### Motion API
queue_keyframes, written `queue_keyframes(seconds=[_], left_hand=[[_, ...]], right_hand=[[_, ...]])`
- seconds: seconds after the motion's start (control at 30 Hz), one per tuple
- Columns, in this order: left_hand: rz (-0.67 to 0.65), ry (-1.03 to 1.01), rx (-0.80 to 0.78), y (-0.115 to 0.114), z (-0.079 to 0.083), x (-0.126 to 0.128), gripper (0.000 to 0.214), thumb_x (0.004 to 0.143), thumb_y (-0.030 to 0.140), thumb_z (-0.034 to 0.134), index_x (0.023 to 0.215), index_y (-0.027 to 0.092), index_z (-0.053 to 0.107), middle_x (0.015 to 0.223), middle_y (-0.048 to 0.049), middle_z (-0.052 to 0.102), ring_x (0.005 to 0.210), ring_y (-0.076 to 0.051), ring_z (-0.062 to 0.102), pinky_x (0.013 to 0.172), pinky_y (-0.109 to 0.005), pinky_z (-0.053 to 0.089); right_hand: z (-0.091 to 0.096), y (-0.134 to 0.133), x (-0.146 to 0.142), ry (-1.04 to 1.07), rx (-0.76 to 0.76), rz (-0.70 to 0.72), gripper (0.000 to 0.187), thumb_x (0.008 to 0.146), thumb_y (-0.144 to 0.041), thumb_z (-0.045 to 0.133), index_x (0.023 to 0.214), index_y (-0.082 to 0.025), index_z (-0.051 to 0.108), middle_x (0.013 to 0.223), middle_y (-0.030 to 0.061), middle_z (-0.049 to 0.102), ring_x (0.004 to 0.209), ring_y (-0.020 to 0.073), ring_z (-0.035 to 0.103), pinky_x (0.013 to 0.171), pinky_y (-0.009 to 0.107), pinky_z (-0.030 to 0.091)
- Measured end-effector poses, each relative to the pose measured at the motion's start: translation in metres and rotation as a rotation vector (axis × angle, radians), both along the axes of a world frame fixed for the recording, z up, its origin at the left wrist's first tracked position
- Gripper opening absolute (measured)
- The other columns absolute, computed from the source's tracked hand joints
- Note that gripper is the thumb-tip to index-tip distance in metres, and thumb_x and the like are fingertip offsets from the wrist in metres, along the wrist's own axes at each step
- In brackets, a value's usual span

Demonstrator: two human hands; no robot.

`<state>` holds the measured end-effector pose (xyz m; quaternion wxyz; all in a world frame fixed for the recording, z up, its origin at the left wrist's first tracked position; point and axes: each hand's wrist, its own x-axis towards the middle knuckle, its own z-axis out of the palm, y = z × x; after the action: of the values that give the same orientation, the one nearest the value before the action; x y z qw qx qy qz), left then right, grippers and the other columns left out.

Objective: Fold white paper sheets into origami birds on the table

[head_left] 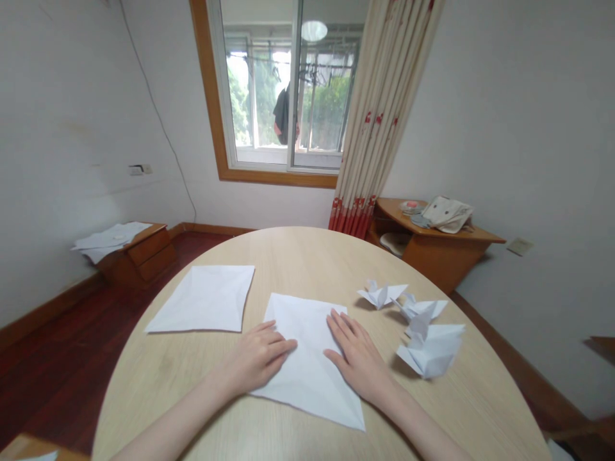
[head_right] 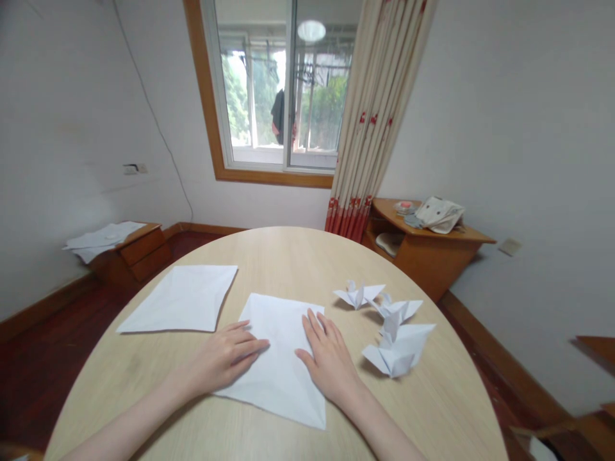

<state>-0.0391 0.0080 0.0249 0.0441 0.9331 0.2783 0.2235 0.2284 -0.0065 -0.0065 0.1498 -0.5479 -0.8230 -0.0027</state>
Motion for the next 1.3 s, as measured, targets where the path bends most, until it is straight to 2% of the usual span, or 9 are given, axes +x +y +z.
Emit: queue_keyframes(seconds=[0.23, 0.4, 0.6, 0.7, 0.8, 0.9, 1.03, 1.17, 1.3], left_hand=[[-0.005, -0.066, -0.036, 0.006, -0.006, -0.005, 0.026, 0.095, 0.029, 0.051, 0.116, 0.020, 0.064, 0.097, -0.0083, 0.068, 0.086, -0.021, 0.065, 0.076, -0.033, 0.053], [0.073, -0.048, -0.046, 0.017, -0.011, -0.014, 0.040, 0.090, 0.041, 0.060, 0.125, 0.023, 0.058, 0.113, -0.0097, 0.063, 0.102, -0.024, 0.061, 0.087, -0.037, 0.051], [0.206, 0.005, -0.159, 0.020, -0.012, -0.017, 0.078, 0.080, 0.059, 0.064, 0.142, 0.021, 0.037, 0.142, -0.0152, 0.045, 0.131, -0.032, 0.042, 0.108, -0.050, 0.034], [0.236, 0.068, -0.217, 0.018, -0.011, -0.014, 0.098, 0.069, 0.071, 0.066, 0.145, 0.019, 0.031, 0.146, -0.0170, 0.040, 0.135, -0.034, 0.037, 0.113, -0.052, 0.024], [0.228, 0.094, -0.233, 0.014, -0.007, -0.012, 0.106, 0.063, 0.076, 0.066, 0.145, 0.019, 0.031, 0.144, -0.0167, 0.043, 0.133, -0.033, 0.039, 0.114, -0.052, 0.020], [0.220, 0.096, -0.222, 0.010, -0.003, -0.012, 0.107, 0.061, 0.077, 0.067, 0.143, 0.018, 0.034, 0.140, -0.0162, 0.047, 0.129, -0.034, 0.043, 0.113, -0.053, 0.020], [0.222, 0.085, -0.220, 0.007, 0.002, -0.011, 0.101, 0.060, 0.068, 0.075, 0.140, 0.017, 0.040, 0.132, -0.0148, 0.054, 0.119, -0.034, 0.047, 0.106, -0.050, 0.032], [0.177, 0.059, -0.233, 0.008, 0.003, -0.011, 0.094, 0.061, 0.063, 0.077, 0.138, 0.021, 0.044, 0.128, -0.0125, 0.057, 0.113, -0.032, 0.049, 0.103, -0.050, 0.034], [0.144, 0.014, -0.240, 0.011, 0.002, -0.012, 0.092, 0.062, 0.059, 0.080, 0.140, 0.025, 0.042, 0.133, -0.0117, 0.054, 0.117, -0.032, 0.046, 0.102, -0.050, 0.034]], right_hand=[[0.009, -0.003, -0.001, 0.001, -0.137, 0.007, 0.075, 0.087, -0.039, 0.053, 0.150, -0.015, 0.022, 0.155, 0.0132, 0.022, 0.144, 0.0262, 0.018, 0.115, 0.051, 0.018], [0.012, -0.004, 0.002, 0.020, -0.180, 0.042, 0.083, 0.083, -0.041, 0.057, 0.152, -0.018, 0.015, 0.157, 0.0130, 0.017, 0.145, 0.0264, 0.012, 0.115, 0.052, 0.015], [0.021, -0.001, 0.005, 0.038, -0.293, 0.017, 0.098, 0.076, -0.045, 0.064, 0.152, -0.014, 0.010, 0.158, 0.0162, 0.009, 0.145, 0.0286, 0.002, 0.116, 0.052, 0.007], [0.026, 0.000, 0.005, 0.044, -0.370, 0.010, 0.105, 0.073, -0.049, 0.067, 0.152, -0.012, 0.010, 0.158, 0.0161, 0.011, 0.145, 0.0296, 0.001, 0.116, 0.051, 0.004], [0.025, 0.001, 0.006, 0.058, -0.383, 0.034, 0.107, 0.071, -0.055, 0.067, 0.152, -0.012, 0.011, 0.157, 0.0149, 0.015, 0.145, 0.0310, 0.002, 0.116, 0.052, 0.003], [0.019, 0.002, 0.007, 0.082, -0.357, 0.030, 0.104, 0.074, -0.058, 0.065, 0.152, -0.014, 0.012, 0.157, 0.0147, 0.017, 0.145, 0.0324, 0.004, 0.116, 0.053, 0.004], [0.011, 0.005, 0.007, 0.103, -0.284, 0.015, 0.098, 0.079, -0.058, 0.060, 0.153, -0.019, 0.009, 0.156, 0.0140, 0.020, 0.144, 0.0324, 0.009, 0.115, 0.055, 0.006], [0.007, 0.007, 0.008, 0.085, -0.226, 0.053, 0.110, 0.074, -0.058, 0.067, 0.152, -0.020, 0.000, 0.156, 0.0154, 0.019, 0.144, 0.0329, 0.011, 0.114, 0.055, 0.008], [0.005, 0.007, 0.010, 0.086, -0.165, 0.099, 0.122, 0.070, -0.059, 0.070, 0.150, -0.022, -0.013, 0.158, 0.0169, 0.007, 0.145, 0.0332, 0.004, 0.113, 0.057, 0.009]])
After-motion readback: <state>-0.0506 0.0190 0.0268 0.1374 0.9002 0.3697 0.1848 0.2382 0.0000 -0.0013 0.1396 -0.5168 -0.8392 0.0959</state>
